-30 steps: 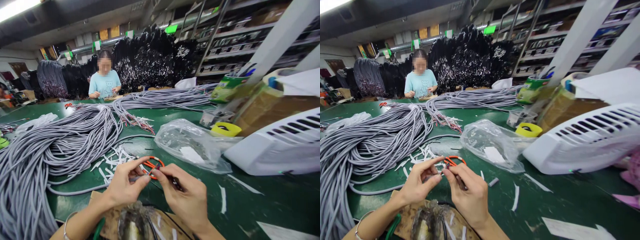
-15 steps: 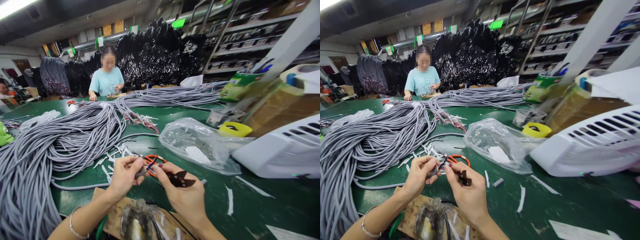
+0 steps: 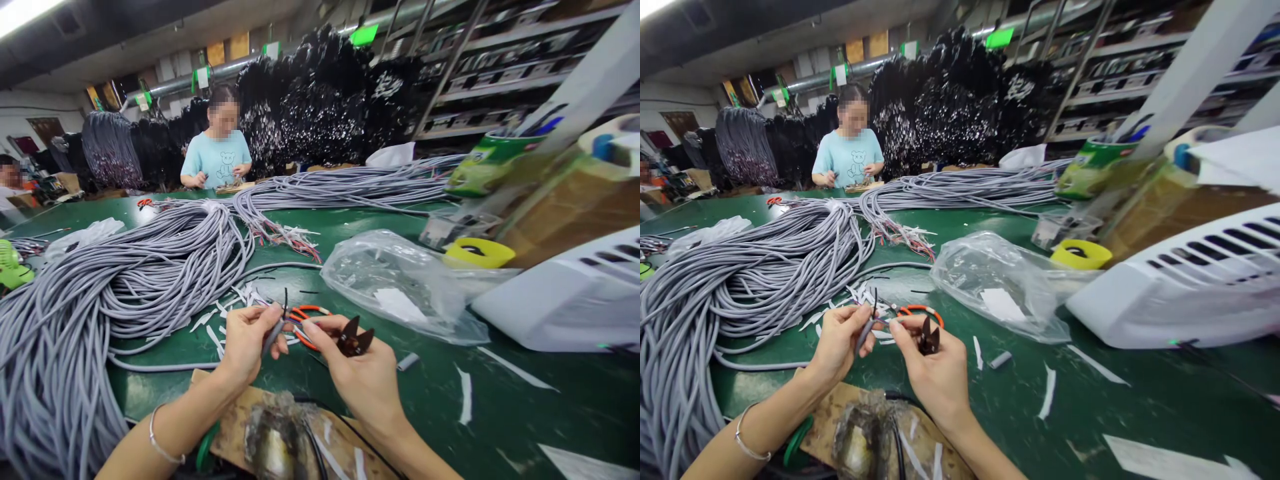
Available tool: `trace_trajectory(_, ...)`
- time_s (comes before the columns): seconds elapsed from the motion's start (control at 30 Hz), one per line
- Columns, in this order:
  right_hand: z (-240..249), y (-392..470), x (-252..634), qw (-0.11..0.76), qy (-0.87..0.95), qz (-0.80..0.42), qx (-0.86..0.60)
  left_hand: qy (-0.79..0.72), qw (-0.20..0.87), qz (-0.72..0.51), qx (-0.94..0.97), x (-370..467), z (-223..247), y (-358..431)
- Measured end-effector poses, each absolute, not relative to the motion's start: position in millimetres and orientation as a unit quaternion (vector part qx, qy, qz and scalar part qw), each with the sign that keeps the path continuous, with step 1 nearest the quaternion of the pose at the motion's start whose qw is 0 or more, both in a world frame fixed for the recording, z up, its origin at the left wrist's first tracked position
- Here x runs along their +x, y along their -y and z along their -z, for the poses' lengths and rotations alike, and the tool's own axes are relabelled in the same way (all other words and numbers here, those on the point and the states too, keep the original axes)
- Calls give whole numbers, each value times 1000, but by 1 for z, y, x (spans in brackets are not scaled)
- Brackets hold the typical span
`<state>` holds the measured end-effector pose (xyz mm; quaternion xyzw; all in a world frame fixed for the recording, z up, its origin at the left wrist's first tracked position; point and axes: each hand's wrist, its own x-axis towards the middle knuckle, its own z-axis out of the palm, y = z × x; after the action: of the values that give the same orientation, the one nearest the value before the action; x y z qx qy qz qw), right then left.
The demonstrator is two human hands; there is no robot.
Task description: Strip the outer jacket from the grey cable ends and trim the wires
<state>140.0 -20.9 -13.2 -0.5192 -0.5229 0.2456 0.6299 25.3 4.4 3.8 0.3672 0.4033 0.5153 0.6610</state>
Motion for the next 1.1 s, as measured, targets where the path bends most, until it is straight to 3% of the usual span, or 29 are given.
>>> trace_trajectory(0.13, 12, 14, 155, 538, 583, -269, -546, -409, 635, -504, 419, 22, -2, -10)
trace_trajectory(0.27, 13, 8, 178, 306, 733, -285, -536, -421, 587, -503, 474, 16, 2, -19)
trace_trajectory(0.5, 34, -19, 177, 160, 751, -94, -634, -480, 486, -429, 591, 16, 13, -17)
trace_trajectory(0.73, 27, -27, 176, 91, 765, -135, -623, -444, 250, -444, 737, 8, 3, -11)
trace_trajectory(0.93, 29, -17, 183, 73, 734, -97, -668, -434, 221, -451, 748, 4, 1, -10)
trace_trajectory(1.1, 27, -18, 195, 139, 700, -35, -700, -407, 215, -459, 760, 2, 1, -9)
